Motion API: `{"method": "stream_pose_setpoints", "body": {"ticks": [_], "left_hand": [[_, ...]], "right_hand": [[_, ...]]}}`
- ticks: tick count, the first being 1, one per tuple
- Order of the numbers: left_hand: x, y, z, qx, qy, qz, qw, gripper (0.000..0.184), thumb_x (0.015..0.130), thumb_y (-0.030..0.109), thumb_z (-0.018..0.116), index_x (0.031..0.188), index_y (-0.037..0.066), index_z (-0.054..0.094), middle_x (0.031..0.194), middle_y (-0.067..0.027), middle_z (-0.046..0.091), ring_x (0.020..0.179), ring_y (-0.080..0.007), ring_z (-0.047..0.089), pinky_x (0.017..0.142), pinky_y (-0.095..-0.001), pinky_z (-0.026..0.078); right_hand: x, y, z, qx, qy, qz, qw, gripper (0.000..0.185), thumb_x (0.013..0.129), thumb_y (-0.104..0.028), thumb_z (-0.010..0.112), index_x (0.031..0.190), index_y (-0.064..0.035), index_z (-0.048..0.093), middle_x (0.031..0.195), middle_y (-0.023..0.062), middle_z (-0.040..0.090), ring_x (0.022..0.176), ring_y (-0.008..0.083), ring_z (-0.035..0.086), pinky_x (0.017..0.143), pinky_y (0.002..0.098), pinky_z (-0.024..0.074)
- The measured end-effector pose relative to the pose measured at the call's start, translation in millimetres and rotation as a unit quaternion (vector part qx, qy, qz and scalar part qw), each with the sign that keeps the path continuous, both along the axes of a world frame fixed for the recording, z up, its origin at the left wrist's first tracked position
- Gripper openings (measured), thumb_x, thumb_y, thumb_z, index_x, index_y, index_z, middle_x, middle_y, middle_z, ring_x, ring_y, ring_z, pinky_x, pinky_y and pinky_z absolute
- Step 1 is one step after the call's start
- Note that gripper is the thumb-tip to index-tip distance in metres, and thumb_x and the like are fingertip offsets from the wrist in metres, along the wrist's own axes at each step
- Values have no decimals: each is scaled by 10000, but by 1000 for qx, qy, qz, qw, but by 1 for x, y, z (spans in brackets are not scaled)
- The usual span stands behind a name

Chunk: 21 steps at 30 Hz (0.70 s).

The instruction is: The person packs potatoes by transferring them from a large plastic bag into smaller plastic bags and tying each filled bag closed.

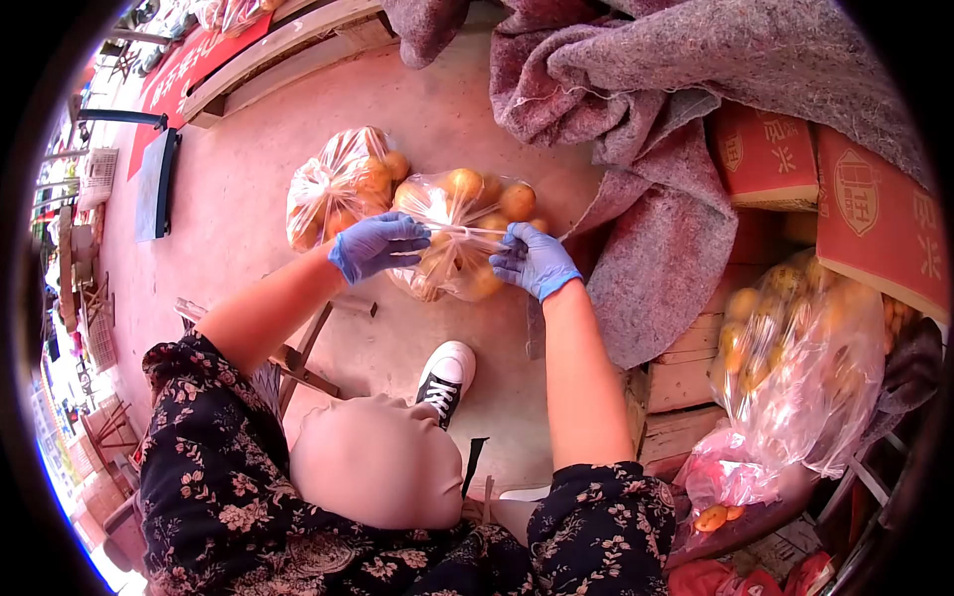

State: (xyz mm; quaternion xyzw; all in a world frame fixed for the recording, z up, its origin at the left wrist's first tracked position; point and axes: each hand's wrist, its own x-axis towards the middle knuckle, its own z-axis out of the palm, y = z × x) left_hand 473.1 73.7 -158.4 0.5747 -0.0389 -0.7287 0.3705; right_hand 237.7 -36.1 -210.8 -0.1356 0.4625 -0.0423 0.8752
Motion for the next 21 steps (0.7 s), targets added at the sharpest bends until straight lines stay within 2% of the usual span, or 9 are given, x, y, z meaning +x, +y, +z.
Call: {"method": "stream_pose_setpoints", "body": {"ticks": [1,5,6,9,10,13,17,18,21], "left_hand": [[19,6,-13,36,50,80,995,182,855,169,580,994,53,598,993,-51,622,916,-144,593,811,-295,495],[14,12,-6,-106,-12,69,992,193,853,138,581,1016,37,597,1008,-52,625,982,-141,570,889,-260,436],[23,11,-24,-137,-94,-23,986,362,842,110,602,1186,32,520,1165,-49,566,1099,-125,506,960,-255,379],[0,-6,-2,-262,-121,-47,956,555,816,60,618,1327,74,402,1330,-46,443,1199,-132,413,1004,-271,330],[0,-9,-14,-315,-163,-131,926,717,812,33,606,1416,102,226,1430,-29,307,1288,-150,302,1053,-287,259],[-16,-18,-25,-377,-461,-283,752,810,753,117,663,1416,88,199,1440,-115,277,1319,-240,280,1065,-301,253],[-22,-25,-10,-335,-545,-301,707,533,725,117,654,1235,85,501,1231,-155,508,1129,-319,489,951,-348,396],[-22,-25,-6,-335,-586,-248,695,305,737,116,628,1042,94,621,1131,-145,569,1024,-326,544,874,-375,447],[-24,-36,38,-298,-680,-322,588,184,754,171,591,911,99,655,1031,-135,613,904,-331,589,800,-389,473]], "right_hand": [[-5,0,-18,2,10,-20,1000,200,855,-285,548,872,-89,582,784,69,628,642,248,614,591,381,516],[-4,2,-36,-55,-44,-95,993,212,869,-277,538,916,-79,598,819,60,633,700,224,620,620,345,509],[-1,3,-27,-114,-39,-88,989,211,874,-259,536,949,-73,602,842,61,636,706,207,617,624,328,507],[5,9,14,-263,-17,-56,963,233,892,-211,519,1056,-63,594,904,66,639,735,166,613,649,290,501],[7,10,21,-300,-10,-41,953,249,901,-199,507,1098,-65,578,922,69,637,754,160,613,666,286,499],[3,13,22,-339,37,-51,939,276,917,-183,480,1155,-62,554,936,78,632,784,147,614,671,255,496],[-23,21,26,-308,69,-69,946,230,930,-149,443,1060,-46,602,860,56,625,683,107,583,606,227,480],[-33,24,29,-314,63,-48,946,232,931,-155,442,1054,-43,604,848,55,624,678,105,580,603,225,479],[-71,33,32,-338,46,34,940,250,931,-194,454,1016,-19,612,794,45,620,643,95,562,592,226,475]]}}
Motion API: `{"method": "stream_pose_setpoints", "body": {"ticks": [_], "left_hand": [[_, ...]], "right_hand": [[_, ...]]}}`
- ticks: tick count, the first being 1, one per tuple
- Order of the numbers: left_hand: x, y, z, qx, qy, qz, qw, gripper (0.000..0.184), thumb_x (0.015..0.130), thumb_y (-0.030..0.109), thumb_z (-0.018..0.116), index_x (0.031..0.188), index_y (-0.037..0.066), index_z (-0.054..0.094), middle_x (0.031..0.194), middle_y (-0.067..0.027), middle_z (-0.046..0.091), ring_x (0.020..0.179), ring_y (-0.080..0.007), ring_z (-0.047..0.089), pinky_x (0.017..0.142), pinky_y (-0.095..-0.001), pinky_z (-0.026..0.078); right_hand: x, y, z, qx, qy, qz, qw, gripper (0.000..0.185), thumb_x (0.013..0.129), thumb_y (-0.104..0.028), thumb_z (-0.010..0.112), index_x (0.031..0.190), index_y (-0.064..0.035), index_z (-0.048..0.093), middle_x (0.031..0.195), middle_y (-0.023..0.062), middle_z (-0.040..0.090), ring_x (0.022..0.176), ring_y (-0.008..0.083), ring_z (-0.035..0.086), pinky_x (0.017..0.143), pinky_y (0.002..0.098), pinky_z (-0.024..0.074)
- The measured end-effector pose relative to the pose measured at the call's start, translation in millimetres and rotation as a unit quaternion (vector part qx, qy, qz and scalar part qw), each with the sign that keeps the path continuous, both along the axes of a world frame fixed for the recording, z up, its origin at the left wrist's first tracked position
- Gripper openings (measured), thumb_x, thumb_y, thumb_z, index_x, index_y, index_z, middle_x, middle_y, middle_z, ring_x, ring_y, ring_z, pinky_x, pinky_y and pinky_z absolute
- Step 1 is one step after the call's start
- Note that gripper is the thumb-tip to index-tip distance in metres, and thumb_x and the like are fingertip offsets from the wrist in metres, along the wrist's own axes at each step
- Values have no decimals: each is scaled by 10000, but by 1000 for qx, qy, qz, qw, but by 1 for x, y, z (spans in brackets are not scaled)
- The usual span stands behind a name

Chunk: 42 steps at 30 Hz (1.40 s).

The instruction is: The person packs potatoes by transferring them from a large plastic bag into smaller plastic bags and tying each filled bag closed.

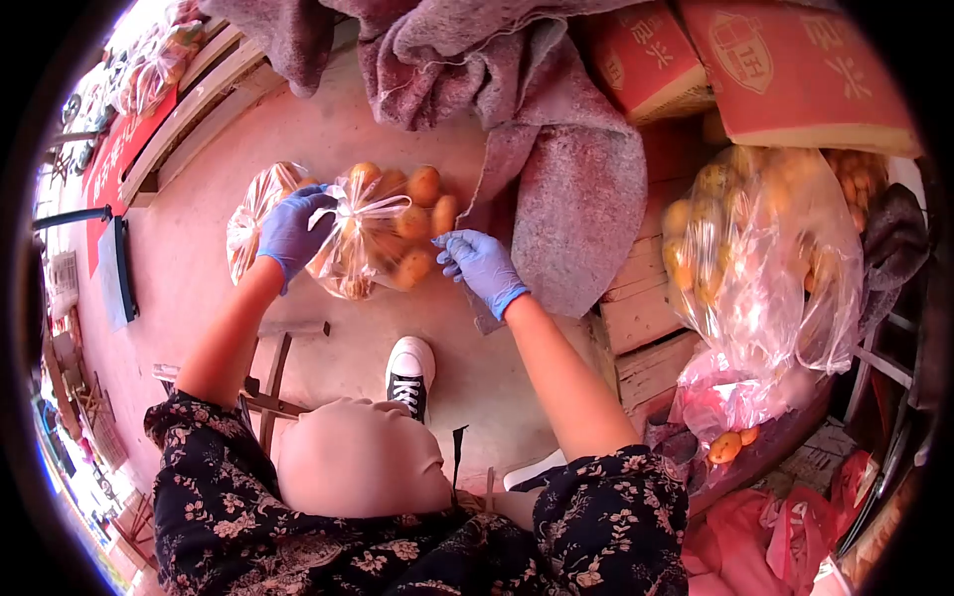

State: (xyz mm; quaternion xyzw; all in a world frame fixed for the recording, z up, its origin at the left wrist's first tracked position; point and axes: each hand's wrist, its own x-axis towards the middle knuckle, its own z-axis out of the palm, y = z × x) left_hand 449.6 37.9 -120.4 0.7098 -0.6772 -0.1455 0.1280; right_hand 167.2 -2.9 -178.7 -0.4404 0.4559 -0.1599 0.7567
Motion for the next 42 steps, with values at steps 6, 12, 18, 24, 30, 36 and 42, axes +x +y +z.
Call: {"method": "stream_pose_setpoints", "body": {"ticks": [6,12,18,24,30,36,42], "left_hand": [[-129,-38,53,46,227,-134,964,206,801,64,597,1001,37,636,973,-132,635,917,-235,617,786,-307,478],[-333,-50,90,41,226,-466,855,205,770,102,604,967,46,617,915,-133,615,855,-305,596,761,-365,474],[-466,-34,126,-16,116,-623,774,205,804,132,555,998,77,590,968,-137,592,893,-332,568,791,-390,464],[-558,-5,67,52,44,-640,766,214,800,217,555,951,72,599,952,-123,593,905,-303,569,799,-403,454],[-596,12,20,117,99,-542,826,394,762,233,605,1123,98,525,1050,-146,570,992,-310,540,862,-389,435],[-619,32,22,20,86,-527,845,888,665,267,707,1370,16,229,1334,-210,358,1234,-345,351,1016,-422,305],[-655,51,-55,203,348,-503,764,546,702,231,671,1175,65,457,1182,-131,505,1134,-266,465,947,-372,372]], "right_hand": [[-108,2,39,-125,138,49,981,274,842,-289,533,886,-49,658,807,127,652,714,210,618,678,335,476],[-253,41,120,-285,291,69,911,301,834,-260,459,932,-19,609,854,194,620,812,347,594,749,399,458],[-390,126,104,-309,481,5,821,336,802,-296,552,981,-15,594,852,208,597,834,362,570,767,412,455],[-470,162,7,-442,744,-182,467,311,759,-280,596,920,-14,587,863,179,602,838,333,567,747,428,455],[-499,155,46,-324,674,-96,657,189,791,-210,518,822,-50,613,798,130,613,807,293,596,713,404,467],[-508,183,72,-340,425,-341,766,187,774,-208,621,760,-22,611,752,153,616,699,276,612,653,357,486],[-471,182,119,-388,285,-390,785,197,695,-114,729,698,-19,557,645,68,546,594,159,522,586,274,440]]}}
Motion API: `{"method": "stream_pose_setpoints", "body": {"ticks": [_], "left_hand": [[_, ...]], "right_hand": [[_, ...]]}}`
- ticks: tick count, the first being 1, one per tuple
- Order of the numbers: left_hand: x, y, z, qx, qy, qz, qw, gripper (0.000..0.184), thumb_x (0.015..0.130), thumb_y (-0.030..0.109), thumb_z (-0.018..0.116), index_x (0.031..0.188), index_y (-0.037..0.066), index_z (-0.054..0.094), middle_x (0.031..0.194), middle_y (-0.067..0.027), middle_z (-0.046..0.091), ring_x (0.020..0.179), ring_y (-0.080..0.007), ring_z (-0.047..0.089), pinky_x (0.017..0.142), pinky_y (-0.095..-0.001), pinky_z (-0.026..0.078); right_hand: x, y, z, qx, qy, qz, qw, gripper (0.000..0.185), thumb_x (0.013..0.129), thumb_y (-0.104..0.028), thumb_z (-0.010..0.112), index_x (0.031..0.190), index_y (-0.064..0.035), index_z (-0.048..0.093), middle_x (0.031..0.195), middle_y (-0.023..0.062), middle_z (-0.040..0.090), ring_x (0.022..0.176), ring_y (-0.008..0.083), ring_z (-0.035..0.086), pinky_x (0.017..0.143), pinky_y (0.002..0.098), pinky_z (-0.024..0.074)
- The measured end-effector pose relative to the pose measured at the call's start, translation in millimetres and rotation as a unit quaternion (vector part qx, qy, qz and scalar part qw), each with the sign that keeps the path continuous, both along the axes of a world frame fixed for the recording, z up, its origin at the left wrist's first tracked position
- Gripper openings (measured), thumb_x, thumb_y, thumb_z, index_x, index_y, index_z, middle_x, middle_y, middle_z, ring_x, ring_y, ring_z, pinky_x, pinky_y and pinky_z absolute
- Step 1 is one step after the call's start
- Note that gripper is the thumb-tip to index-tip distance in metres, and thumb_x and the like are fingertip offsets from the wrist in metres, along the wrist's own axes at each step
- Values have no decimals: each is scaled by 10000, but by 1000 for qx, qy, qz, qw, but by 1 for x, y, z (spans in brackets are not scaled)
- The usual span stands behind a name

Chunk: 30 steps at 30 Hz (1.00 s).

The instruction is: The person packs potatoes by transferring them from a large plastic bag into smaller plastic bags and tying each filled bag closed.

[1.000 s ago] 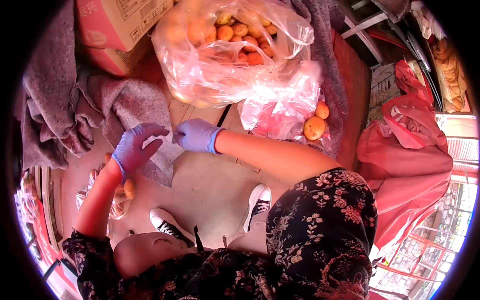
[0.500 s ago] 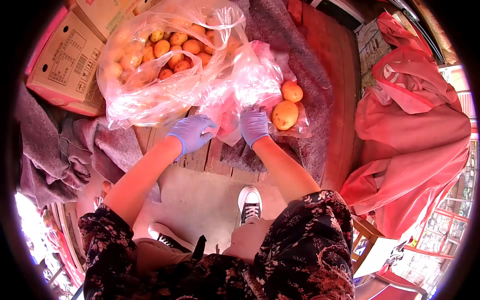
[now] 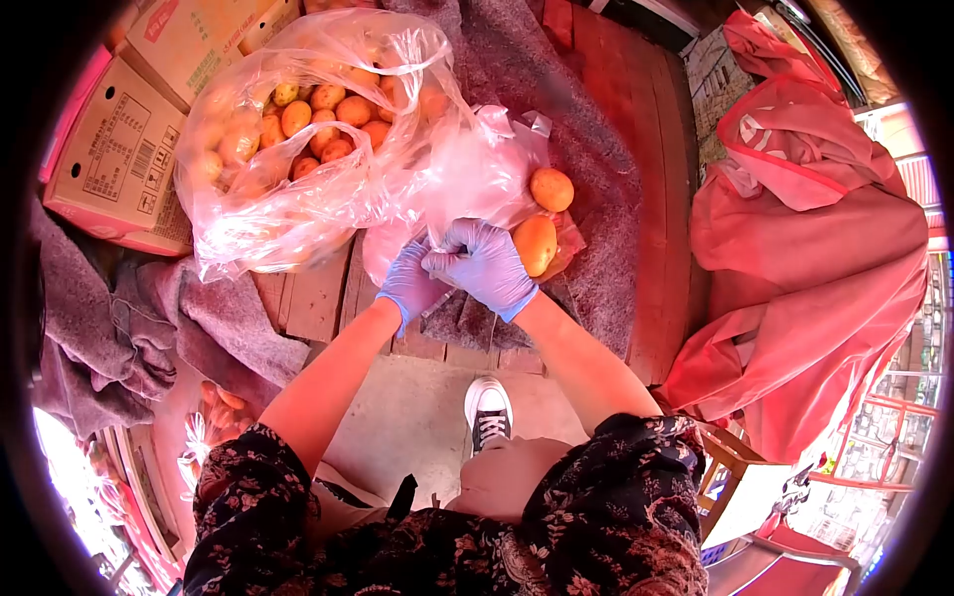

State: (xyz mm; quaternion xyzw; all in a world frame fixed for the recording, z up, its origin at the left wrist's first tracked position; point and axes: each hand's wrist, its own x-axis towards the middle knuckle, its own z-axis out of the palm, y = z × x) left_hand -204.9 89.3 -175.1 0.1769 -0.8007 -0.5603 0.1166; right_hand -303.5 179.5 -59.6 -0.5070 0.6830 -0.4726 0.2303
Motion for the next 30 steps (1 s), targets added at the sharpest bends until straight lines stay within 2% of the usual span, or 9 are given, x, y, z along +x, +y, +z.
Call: {"method": "stream_pose_setpoints", "body": {"ticks": [1,4,5,9,14,16,22,27,30], "left_hand": [[-1,4,7,-2,20,-31,999,391,726,195,646,1080,79,527,1088,-103,569,1058,-247,529,900,-347,414],[11,0,28,-434,75,-54,896,274,775,127,580,1043,80,552,997,-78,605,923,-237,584,825,-297,454],[15,0,38,-139,133,-28,981,295,786,121,564,1080,97,554,962,-37,618,896,-199,592,809,-284,457],[35,-11,59,-23,204,80,975,177,780,139,571,942,111,635,848,-23,641,822,-202,602,801,-326,461],[66,-67,72,-496,47,178,848,130,796,94,594,899,66,668,871,-48,661,797,-165,615,743,-299,474],[61,-63,126,24,178,292,939,126,831,80,606,931,20,652,857,-27,655,777,-115,596,730,-268,475],[90,-94,162,252,153,291,910,152,816,116,662,929,18,633,829,-31,637,733,-100,586,656,-244,482],[111,-102,177,348,202,327,855,211,831,214,651,937,36,612,810,-39,630,680,-146,618,613,-267,523],[133,-110,191,370,208,337,840,258,836,250,639,973,36,593,822,-55,629,701,-167,631,639,-292,540]], "right_hand": [[3,-2,0,-30,-6,5,1000,190,695,-99,732,704,-20,559,646,54,540,601,128,509,588,258,432],[14,-5,7,-71,-13,55,996,100,766,-93,667,779,-28,592,714,63,585,648,164,552,622,262,446],[23,-6,8,-86,18,62,994,79,786,-92,642,808,-30,599,741,71,600,670,188,567,636,271,454],[45,-10,20,-133,93,112,980,153,826,-115,573,962,-53,606,952,107,617,890,284,566,811,368,432],[9,-3,10,-144,310,-41,939,257,785,-92,578,1039,-56,574,982,121,581,926,312,518,835,405,400],[-21,9,-20,-114,324,-109,933,198,792,-62,558,987,-40,581,967,125,589,892,300,538,807,396,415],[-20,-1,8,-181,138,-157,961,155,842,-127,554,938,-7,578,966,126,608,911,291,555,815,374,429],[25,-24,78,-87,291,104,947,1210,404,-620,757,1345,-12,299,1330,209,349,1211,369,349,1026,467,255],[53,-36,70,-27,390,82,917,1269,385,-588,779,1379,-30,221,1355,222,303,1237,384,308,1034,501,226]]}}
